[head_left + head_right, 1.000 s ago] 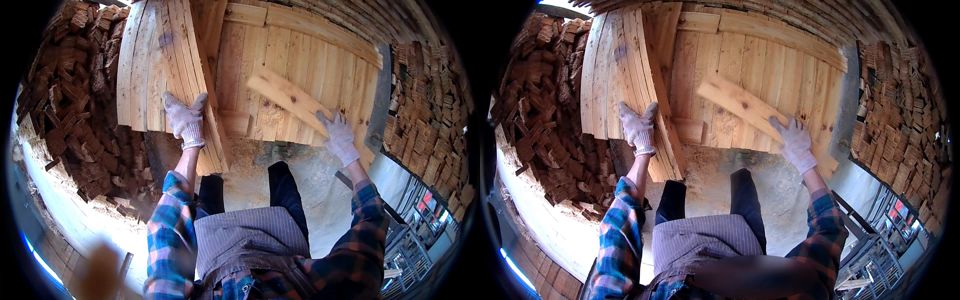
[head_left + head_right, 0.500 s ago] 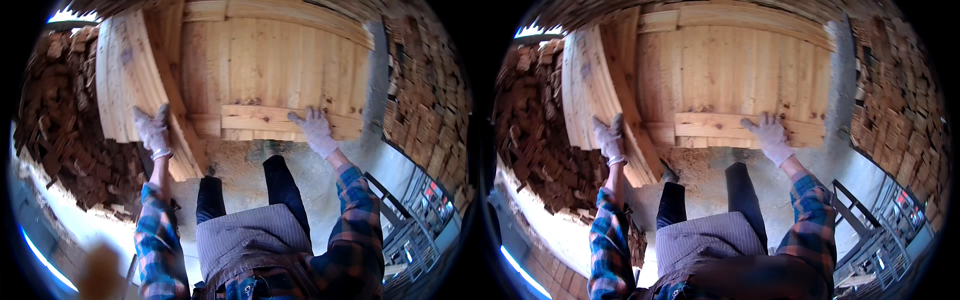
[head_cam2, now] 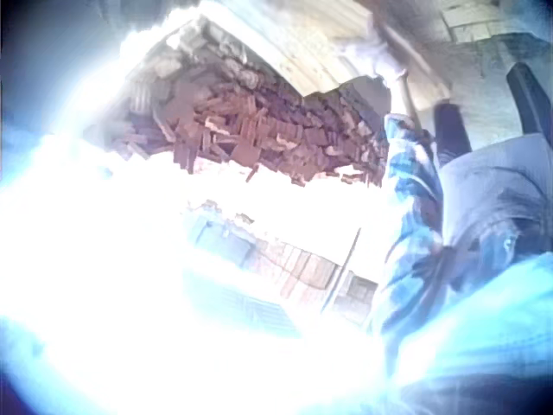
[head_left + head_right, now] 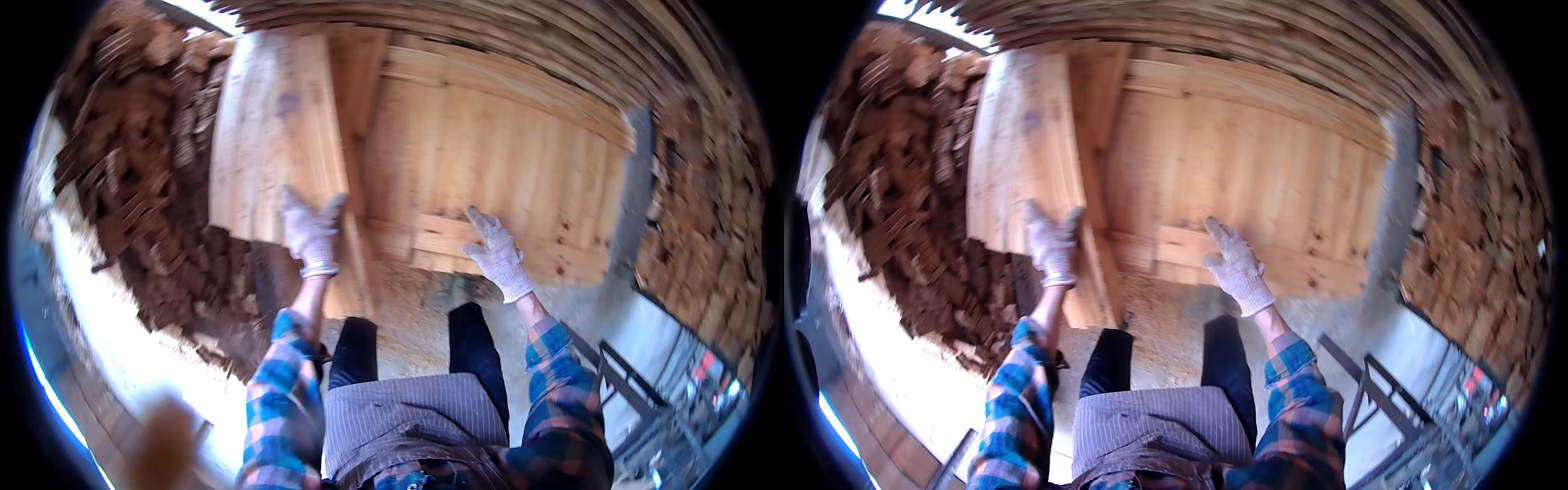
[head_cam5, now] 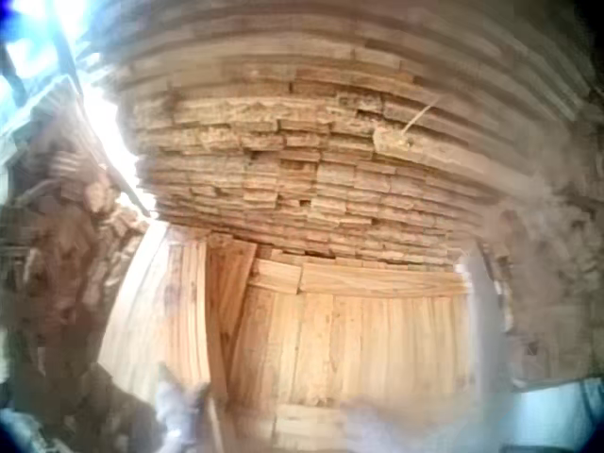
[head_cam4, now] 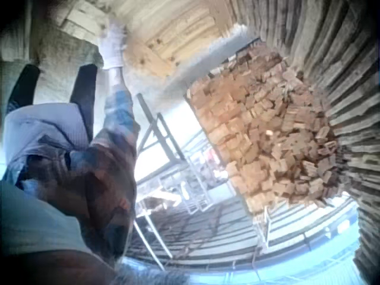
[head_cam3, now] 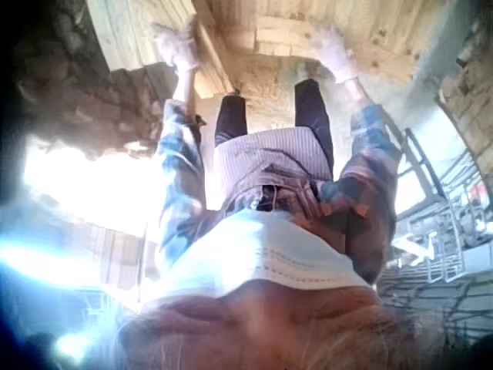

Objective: The person repeatedly picks up wooden planks from a vertical rack and places them onto a growing horizontal stack on the floor. The task involves lifting, turning, and aligning the planks by hand to build a neat pile.

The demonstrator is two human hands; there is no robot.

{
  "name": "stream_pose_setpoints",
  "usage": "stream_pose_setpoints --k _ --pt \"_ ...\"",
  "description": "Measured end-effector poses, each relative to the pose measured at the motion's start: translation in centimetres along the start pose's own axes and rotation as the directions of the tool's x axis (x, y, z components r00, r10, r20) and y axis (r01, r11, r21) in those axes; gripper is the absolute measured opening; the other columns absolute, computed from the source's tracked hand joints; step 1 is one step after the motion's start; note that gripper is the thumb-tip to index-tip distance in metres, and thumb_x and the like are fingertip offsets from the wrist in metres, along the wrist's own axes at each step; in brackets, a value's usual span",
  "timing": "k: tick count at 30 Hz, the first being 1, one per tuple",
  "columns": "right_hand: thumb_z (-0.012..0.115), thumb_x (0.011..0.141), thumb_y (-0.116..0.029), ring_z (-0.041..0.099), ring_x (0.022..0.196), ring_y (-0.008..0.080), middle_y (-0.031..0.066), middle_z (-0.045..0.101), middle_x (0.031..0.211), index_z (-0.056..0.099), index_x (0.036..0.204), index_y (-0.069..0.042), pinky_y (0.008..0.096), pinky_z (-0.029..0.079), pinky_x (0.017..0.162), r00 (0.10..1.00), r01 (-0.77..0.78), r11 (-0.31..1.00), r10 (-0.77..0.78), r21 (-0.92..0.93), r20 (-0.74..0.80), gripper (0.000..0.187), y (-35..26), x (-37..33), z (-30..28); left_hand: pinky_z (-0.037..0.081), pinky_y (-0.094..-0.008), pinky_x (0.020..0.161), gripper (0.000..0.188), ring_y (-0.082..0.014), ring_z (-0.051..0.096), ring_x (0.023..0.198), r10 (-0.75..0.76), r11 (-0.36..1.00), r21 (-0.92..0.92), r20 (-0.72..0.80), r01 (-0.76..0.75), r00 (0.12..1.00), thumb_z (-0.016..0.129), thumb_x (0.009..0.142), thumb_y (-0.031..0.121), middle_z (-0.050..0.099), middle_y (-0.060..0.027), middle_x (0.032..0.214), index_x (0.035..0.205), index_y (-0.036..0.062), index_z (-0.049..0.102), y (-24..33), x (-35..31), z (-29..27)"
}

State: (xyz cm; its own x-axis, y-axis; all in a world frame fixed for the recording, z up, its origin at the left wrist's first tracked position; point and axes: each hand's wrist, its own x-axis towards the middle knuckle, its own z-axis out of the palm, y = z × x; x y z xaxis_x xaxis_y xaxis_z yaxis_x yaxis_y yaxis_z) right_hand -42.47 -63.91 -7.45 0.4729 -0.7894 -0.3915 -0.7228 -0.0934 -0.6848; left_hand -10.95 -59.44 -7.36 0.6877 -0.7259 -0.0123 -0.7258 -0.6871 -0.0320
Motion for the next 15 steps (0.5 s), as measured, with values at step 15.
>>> stream_pose_setpoints --k 15 --pt "0.075 0.071 -0.026 0.046 0.118 0.0384 0.0248 0.027 0.141 0.042 0.138 -0.023 0.0379 0.048 0.091 0.943 0.202 0.973 -0.225 -0.113 -0.245 0.075 -26.1 8.0 15.9 0.042 -0.0359 0.095 0.060 -0.0349 0.050 0.117 -0.181 0.573 -0.750 0.278 0.331 0.943 0.063 0.084 0.042 0.049 -0.0224 0.129 0.129 0.0051 0.050 -13.3 2.0 -1.3"
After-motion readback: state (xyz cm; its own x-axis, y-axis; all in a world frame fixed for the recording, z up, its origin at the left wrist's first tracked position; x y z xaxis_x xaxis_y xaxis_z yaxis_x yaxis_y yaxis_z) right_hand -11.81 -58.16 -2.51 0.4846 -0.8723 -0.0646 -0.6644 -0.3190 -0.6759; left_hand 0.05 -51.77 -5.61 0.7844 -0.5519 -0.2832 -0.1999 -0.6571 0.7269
